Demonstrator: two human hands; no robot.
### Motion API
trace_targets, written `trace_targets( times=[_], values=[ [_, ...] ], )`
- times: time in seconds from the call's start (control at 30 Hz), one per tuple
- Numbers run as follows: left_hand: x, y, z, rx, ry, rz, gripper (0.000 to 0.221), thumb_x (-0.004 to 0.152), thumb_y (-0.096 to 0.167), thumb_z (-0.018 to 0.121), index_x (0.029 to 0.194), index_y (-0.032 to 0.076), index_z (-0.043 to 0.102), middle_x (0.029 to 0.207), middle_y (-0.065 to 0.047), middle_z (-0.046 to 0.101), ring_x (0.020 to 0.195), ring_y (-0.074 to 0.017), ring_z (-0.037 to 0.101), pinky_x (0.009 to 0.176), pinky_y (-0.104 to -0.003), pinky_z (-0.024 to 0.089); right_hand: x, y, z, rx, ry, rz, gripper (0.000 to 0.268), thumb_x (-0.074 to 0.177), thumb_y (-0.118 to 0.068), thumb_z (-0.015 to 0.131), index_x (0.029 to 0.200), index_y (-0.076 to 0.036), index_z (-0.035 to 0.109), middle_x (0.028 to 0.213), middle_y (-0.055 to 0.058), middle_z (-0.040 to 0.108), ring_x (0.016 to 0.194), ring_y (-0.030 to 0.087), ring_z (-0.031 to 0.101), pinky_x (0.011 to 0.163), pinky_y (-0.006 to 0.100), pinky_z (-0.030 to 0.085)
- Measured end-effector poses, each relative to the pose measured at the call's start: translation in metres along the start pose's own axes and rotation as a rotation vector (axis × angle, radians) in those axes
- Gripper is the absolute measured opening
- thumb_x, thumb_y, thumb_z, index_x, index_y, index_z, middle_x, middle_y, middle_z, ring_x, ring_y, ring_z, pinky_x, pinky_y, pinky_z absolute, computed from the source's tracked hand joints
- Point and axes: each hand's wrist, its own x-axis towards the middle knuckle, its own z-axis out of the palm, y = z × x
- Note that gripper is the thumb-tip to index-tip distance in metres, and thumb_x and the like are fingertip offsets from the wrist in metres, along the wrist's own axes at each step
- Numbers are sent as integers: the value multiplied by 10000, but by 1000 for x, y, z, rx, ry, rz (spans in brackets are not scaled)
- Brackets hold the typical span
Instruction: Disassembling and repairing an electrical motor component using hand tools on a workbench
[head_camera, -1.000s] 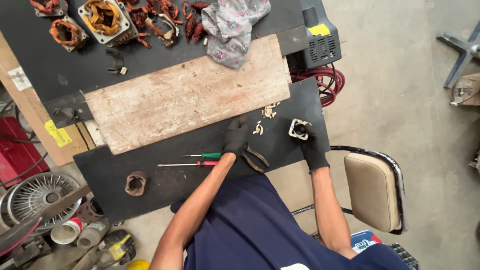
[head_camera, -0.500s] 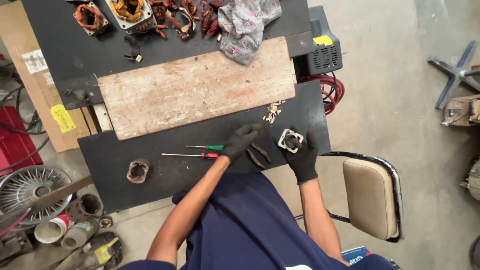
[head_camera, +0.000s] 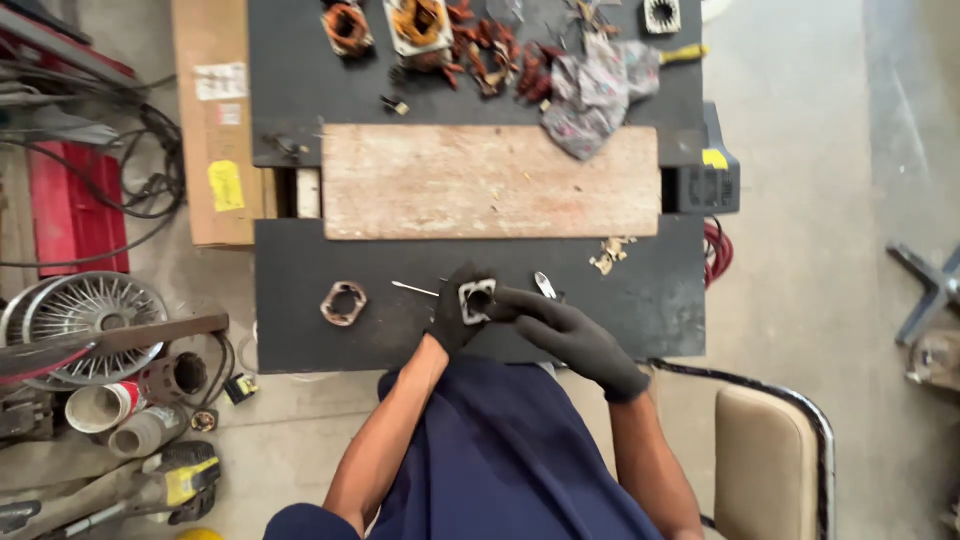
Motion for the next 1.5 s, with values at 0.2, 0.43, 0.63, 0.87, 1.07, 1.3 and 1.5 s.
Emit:
trace_targets(
  times=[0.2, 0.43, 0.63, 0.87, 1.07, 1.3, 1.5],
  values=[
    [-67, 54, -43, 47, 303, 67, 224, 773, 142, 776, 865, -52, 714, 712, -261, 671, 547, -345, 667, 490, -476, 599, 8, 42, 30, 240, 462, 203, 357, 984, -201, 666, 1325, -99, 687, 1271, 217, 676, 1220, 297, 659, 1129, 450, 467],
    [-114, 108, -151, -614, -37, 305, 433, 948, 233, 650, 1318, 11, 602, 1040, -105, 643, 930, -125, 630, 808, -240, 514, 19, 108, 76, 254, 446, 318, 392, 1017, -262, 634, 1355, -64, 645, 1151, 161, 745, 1152, 270, 683, 973, 458, 528],
    [-82, 149, -267, 271, 98, 358, 559, 969, 176, 681, 1450, 33, 435, 1268, -161, 561, 961, -283, 704, 810, -326, 621, 39, 99, 137, 266, 387, 365, 463, 987, -320, 681, 1371, -67, 631, 1198, 162, 731, 1207, 284, 662, 1028, 492, 504],
    [-24, 121, -234, 2323, 1131, 1087, 982, 688, 579, 655, 1564, 207, 414, 820, -25, 546, 652, -158, 544, 476, -299, 503, 48, 117, 163, 227, 351, 253, 455, 1040, -286, 609, 1392, 2, 599, 1208, 191, 694, 1195, 299, 644, 1088, 511, 463],
    [-75, 133, -168, 2274, 1092, 1369, 440, 866, 351, 552, 1248, 183, 693, 662, -40, 570, 518, -208, 575, 377, -346, 475, 43, 136, 149, 192, 448, 248, 524, 1050, -315, 603, 1429, 44, 549, 1291, 273, 635, 1284, 381, 574, 1136, 535, 388],
    [-68, 128, -166, 2203, 1219, 1352, 509, 873, 264, 456, 1303, 44, 615, 900, -93, 625, 584, -215, 595, 357, -340, 453, 21, 109, 144, 201, 539, 339, 489, 1006, -339, 660, 1399, -51, 615, 1236, 196, 695, 1269, 317, 614, 1136, 473, 415],
    [-70, 143, -161, 2279, 1326, 1310, 203, 861, 284, 491, 717, 178, 587, 541, 4, 446, 431, -170, 507, 314, -293, 350, 30, 98, 122, 106, 453, 414, 523, 971, -411, 694, 1383, -92, 649, 1261, 181, 697, 1286, 306, 612, 1154, 489, 398]
  ],
)
